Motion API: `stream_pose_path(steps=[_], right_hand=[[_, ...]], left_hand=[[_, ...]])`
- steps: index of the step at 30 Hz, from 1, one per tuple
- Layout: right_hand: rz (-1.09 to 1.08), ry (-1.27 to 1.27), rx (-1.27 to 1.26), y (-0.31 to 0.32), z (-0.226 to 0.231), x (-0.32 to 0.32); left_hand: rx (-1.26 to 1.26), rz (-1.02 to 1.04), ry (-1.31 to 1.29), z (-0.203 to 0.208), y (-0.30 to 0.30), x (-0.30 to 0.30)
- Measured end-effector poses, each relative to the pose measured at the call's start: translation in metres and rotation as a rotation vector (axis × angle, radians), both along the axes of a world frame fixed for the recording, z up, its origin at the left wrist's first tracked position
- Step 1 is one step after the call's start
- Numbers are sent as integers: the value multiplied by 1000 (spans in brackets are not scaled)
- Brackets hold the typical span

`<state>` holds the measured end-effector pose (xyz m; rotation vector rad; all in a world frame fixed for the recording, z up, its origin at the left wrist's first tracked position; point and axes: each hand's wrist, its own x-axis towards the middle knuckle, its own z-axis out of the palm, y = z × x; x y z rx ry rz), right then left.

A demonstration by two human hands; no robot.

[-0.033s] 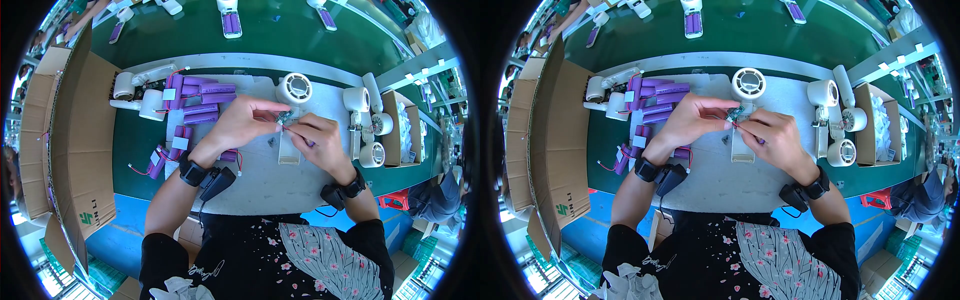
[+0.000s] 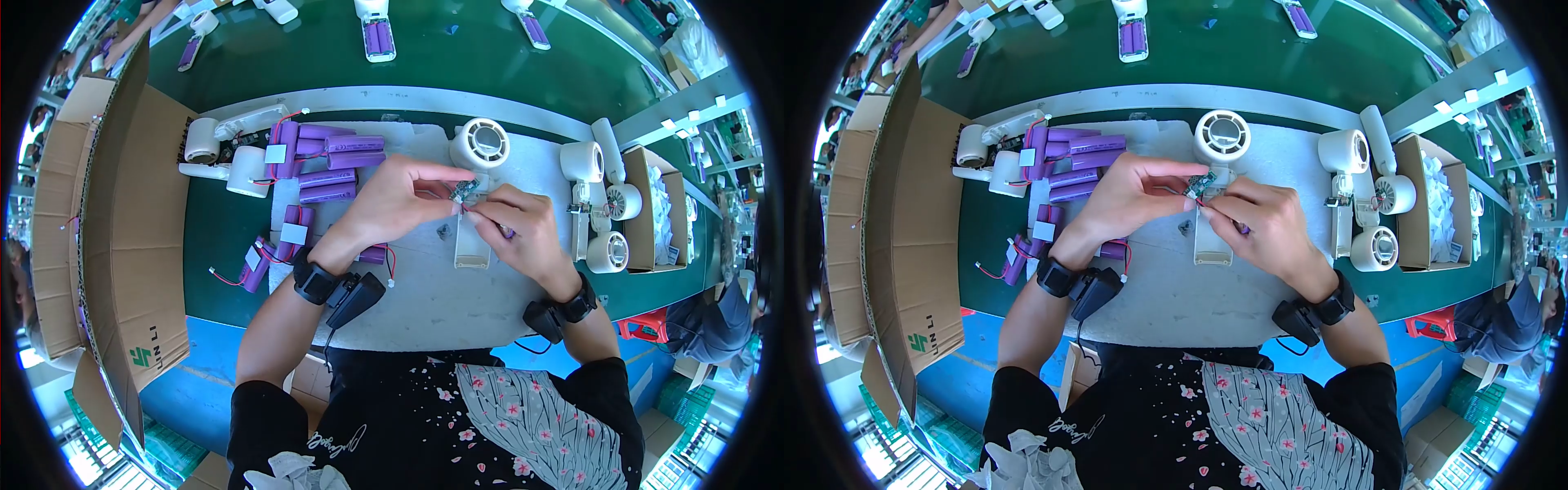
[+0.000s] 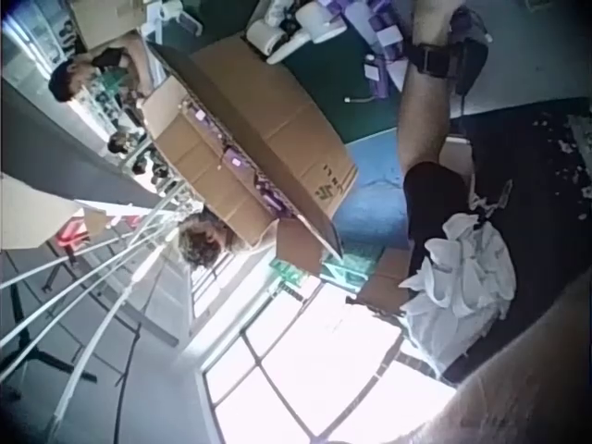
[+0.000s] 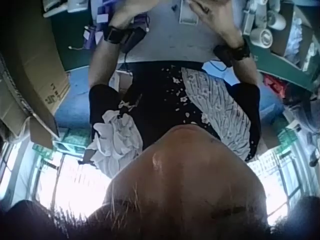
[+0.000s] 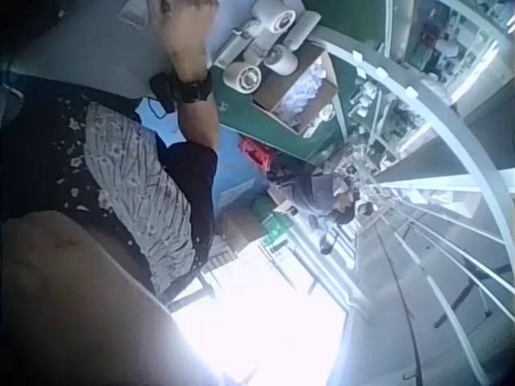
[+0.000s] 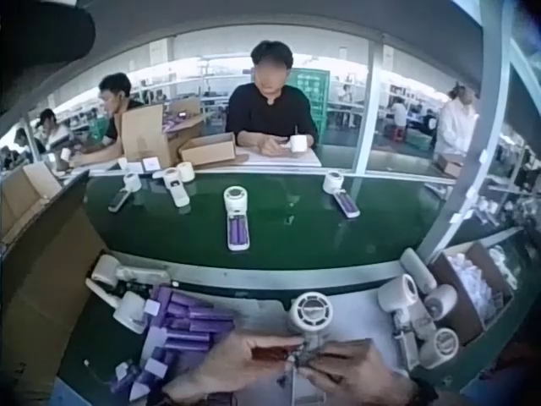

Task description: Assembling small electronic components by attaching circuit boards to battery units at a factory workbench.

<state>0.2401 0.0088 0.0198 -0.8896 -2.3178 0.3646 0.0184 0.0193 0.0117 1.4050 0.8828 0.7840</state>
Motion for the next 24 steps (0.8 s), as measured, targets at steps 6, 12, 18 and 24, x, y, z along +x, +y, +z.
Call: stream_pose_path(steps=[6, 12, 18, 24], right_hand=[[-230, 207, -237, -7, 7, -14], [-211, 167, -135, -4, 3, -14], [-227, 167, -134, 0, -2, -13], [-219, 179, -62, 4, -5, -14]], left_hand=[[258, 49, 4, 5, -6, 10], [170, 119, 16, 2, -7, 13], [113, 150, 45, -2, -6, 10], [311, 188, 120, -2, -7, 12]])
